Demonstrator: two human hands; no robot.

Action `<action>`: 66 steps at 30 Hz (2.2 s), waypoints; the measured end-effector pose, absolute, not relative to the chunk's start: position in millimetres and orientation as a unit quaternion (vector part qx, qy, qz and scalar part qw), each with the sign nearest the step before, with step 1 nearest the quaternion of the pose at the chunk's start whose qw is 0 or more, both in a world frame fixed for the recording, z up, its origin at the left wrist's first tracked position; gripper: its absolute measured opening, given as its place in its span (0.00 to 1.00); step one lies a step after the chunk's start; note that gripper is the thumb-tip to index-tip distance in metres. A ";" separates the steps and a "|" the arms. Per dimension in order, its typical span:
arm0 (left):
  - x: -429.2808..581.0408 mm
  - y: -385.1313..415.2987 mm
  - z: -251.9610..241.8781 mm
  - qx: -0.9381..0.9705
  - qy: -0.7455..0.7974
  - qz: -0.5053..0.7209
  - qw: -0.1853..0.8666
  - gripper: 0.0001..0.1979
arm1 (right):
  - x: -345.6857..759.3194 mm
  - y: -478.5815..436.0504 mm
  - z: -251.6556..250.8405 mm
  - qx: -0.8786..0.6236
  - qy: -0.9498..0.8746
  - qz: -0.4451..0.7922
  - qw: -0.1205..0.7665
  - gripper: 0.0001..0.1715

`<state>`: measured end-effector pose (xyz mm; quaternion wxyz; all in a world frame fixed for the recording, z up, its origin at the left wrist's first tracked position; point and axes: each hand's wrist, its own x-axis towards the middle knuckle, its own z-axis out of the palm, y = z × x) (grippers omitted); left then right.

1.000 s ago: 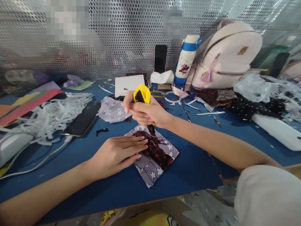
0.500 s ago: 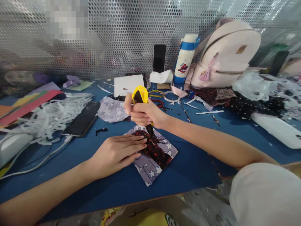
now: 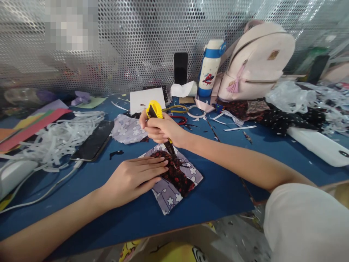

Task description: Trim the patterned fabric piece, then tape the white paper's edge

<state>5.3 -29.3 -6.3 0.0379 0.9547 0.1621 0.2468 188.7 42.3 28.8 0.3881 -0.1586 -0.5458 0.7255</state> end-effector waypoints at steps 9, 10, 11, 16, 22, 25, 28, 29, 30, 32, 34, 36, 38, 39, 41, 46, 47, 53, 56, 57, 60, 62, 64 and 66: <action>5.1 -28.6 -5.0 0.958 0.158 0.236 0.038 0.15 | 206.1 36.1 46.9 -0.096 -0.573 0.739 0.340 0.11; 5.1 -28.7 -4.9 0.958 0.160 0.237 0.039 0.15 | 206.5 37.0 46.2 -0.089 -0.575 0.744 0.329 0.11; 5.1 -28.9 -4.8 0.957 0.161 0.238 0.040 0.15 | 206.6 37.7 44.8 -0.082 -0.576 0.748 0.319 0.11; 4.5 -29.6 -4.4 0.957 0.162 0.237 0.038 0.15 | 204.2 38.8 38.6 -0.077 -0.579 0.756 0.297 0.09; 5.0 -29.7 -3.5 0.958 0.160 0.237 0.036 0.16 | 202.3 36.1 36.9 -0.096 -0.585 0.742 0.315 0.10; 5.2 -29.8 -3.6 0.957 0.160 0.240 0.034 0.16 | 200.2 35.4 33.5 -0.101 -0.582 0.735 0.332 0.10; 5.3 -29.8 -4.6 0.957 0.163 0.237 0.037 0.16 | 195.9 34.1 30.9 -0.104 -0.590 0.728 0.333 0.09; 5.4 -29.8 -4.9 0.957 0.164 0.236 0.039 0.16 | 194.0 33.4 30.5 -0.106 -0.595 0.726 0.328 0.09; 5.5 -29.7 -5.1 0.957 0.164 0.237 0.040 0.16 | 192.0 32.6 30.2 -0.110 -0.601 0.724 0.320 0.09; 5.6 -29.7 -5.2 0.957 0.163 0.237 0.041 0.16 | 187.6 31.4 29.8 -0.122 -0.615 0.719 0.301 0.09; 5.8 -29.6 -5.0 0.957 0.163 0.237 0.041 0.16 | 183.8 31.1 29.0 -0.129 -0.626 0.716 0.282 0.08; 6.0 -29.5 -5.0 0.957 0.163 0.237 0.040 0.16 | 181.0 31.9 27.6 -0.126 -0.631 0.718 0.266 0.07; 6.1 -29.6 -5.2 0.956 0.164 0.239 0.040 0.16 | 179.0 33.0 26.2 -0.119 -0.627 0.727 0.255 0.07; 6.2 -29.6 -5.3 0.956 0.163 0.240 0.041 0.16 | 177.9 33.4 25.8 -0.119 -0.624 0.731 0.248 0.07; 6.2 -29.8 -5.6 0.956 0.160 0.242 0.043 0.15 | 175.1 33.7 25.7 -0.133 -0.618 0.739 0.235 0.06; 6.1 -30.1 -5.3 0.956 0.158 0.247 0.033 0.16 | 168.7 37.1 24.9 -0.199 -0.608 0.736 0.222 0.06; 6.1 -30.2 -5.2 0.955 0.156 0.249 0.030 0.16 | 169.5 38.8 24.3 -0.205 -0.597 0.739 0.234 0.06; 6.3 -30.0 -6.6 0.955 0.158 0.251 0.025 0.16 | 192.6 47.2 23.7 -0.160 -0.528 0.761 0.342 0.10; 6.2 -29.8 -7.3 0.956 0.157 0.248 0.025 0.15 | 199.9 45.7 25.7 -0.121 -0.528 0.771 0.336 0.12; 6.1 -30.0 -7.3 0.956 0.157 0.247 0.026 0.15 | 200.0 44.2 26.1 -0.105 -0.536 0.773 0.324 0.12; 5.7 -31.0 -6.7 0.956 0.156 0.246 0.032 0.15 | 194.9 37.8 25.9 -0.059 -0.568 0.772 0.279 0.11; 5.7 -31.6 -5.8 0.956 0.156 0.248 0.034 0.15 | 189.6 32.4 25.4 -0.047 -0.595 0.757 0.265 0.10; 5.8 -31.9 -4.8 0.955 0.155 0.249 0.035 0.15 | 185.1 27.8 25.3 -0.061 -0.625 0.731 0.268 0.10; 5.9 -31.7 -4.0 0.955 0.154 0.250 0.035 0.16 | 183.0 25.2 26.0 -0.081 -0.647 0.708 0.272 0.10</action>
